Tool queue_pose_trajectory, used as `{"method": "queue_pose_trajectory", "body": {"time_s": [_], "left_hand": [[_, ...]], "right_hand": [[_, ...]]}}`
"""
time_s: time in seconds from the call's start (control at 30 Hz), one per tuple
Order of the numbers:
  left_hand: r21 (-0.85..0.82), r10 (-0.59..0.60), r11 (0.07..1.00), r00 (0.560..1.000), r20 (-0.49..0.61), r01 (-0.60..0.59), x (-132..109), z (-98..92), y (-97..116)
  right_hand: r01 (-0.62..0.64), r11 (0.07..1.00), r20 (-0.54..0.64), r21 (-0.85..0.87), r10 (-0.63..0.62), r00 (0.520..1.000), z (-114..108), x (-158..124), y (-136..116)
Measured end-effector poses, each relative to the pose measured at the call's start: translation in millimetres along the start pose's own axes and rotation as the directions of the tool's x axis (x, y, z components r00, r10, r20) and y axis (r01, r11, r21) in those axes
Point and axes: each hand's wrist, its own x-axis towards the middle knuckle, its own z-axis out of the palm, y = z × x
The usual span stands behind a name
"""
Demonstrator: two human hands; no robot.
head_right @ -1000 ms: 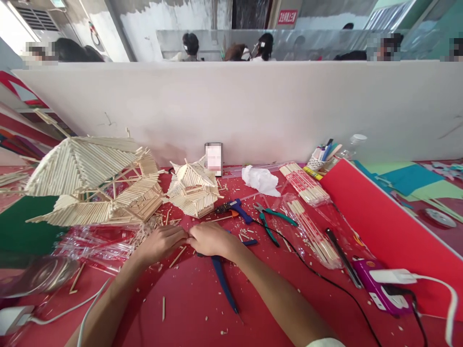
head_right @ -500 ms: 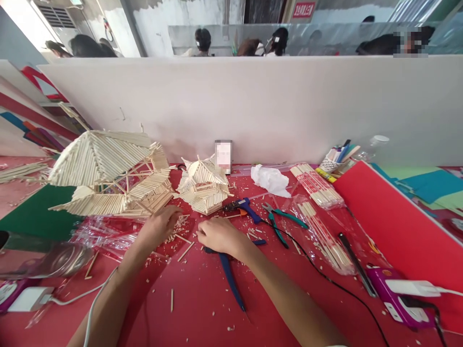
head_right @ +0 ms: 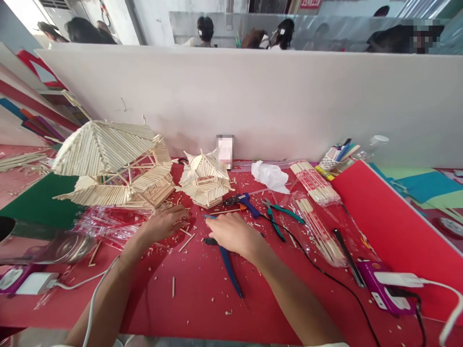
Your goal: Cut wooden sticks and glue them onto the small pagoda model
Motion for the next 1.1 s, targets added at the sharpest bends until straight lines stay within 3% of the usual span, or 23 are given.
{"method": "queue_pose_trajectory", "body": {"time_s": [0.1, 0.23, 0.4, 0.53, 0.67, 0.83, 1.0, 1.1], "left_hand": [[-0.079, 0.059, 0.996, 0.992, 0.115, -0.05, -1.6, -4.6, 3.8], [-0.069, 0.047, 0.997, 0.981, 0.19, -0.034, -1.7, -4.5, 3.9], [-0.139, 0.102, 0.987, 0.983, 0.151, -0.081, 0.0, -3.4, 3.7], [-0.255, 0.124, 0.963, 0.986, 0.109, -0.092, 3.5, -6.2, 19.9], [-0.485, 0.117, 0.872, 0.99, 0.074, -0.067, 10.2, -3.2, 46.1], [-0.696, 0.07, 0.718, 0.996, 0.055, -0.012, 15.7, 5.6, 65.6], [-0.835, 0.039, 0.54, 0.988, 0.147, 0.102, 16.1, 9.0, 73.8], [-0.886, -0.019, 0.421, 0.978, 0.207, 0.196, 16.0, 10.2, 78.8]], "right_hand": [[-0.052, 0.998, 0.026, 0.035, 0.051, 0.998, -3.4, -14.0, 1.0], [-0.104, 0.986, -0.024, 0.13, 0.108, 0.994, 8.0, -31.0, -0.2], [-0.052, 0.92, -0.169, 0.388, 0.126, 0.978, 38.4, -35.5, -2.0], [0.089, 0.785, -0.369, 0.613, 0.185, 0.911, 60.7, -22.3, -8.0], [0.186, 0.741, -0.473, 0.645, 0.195, 0.859, 71.1, -12.6, -14.6], [0.16, 0.718, -0.502, 0.677, 0.292, 0.814, 72.9, -11.5, -10.9], [0.143, 0.71, -0.53, 0.689, 0.361, 0.767, 77.7, -9.0, -3.8], [0.215, 0.714, -0.621, 0.666, 0.372, 0.69, 84.7, -4.4, -1.4]]}}
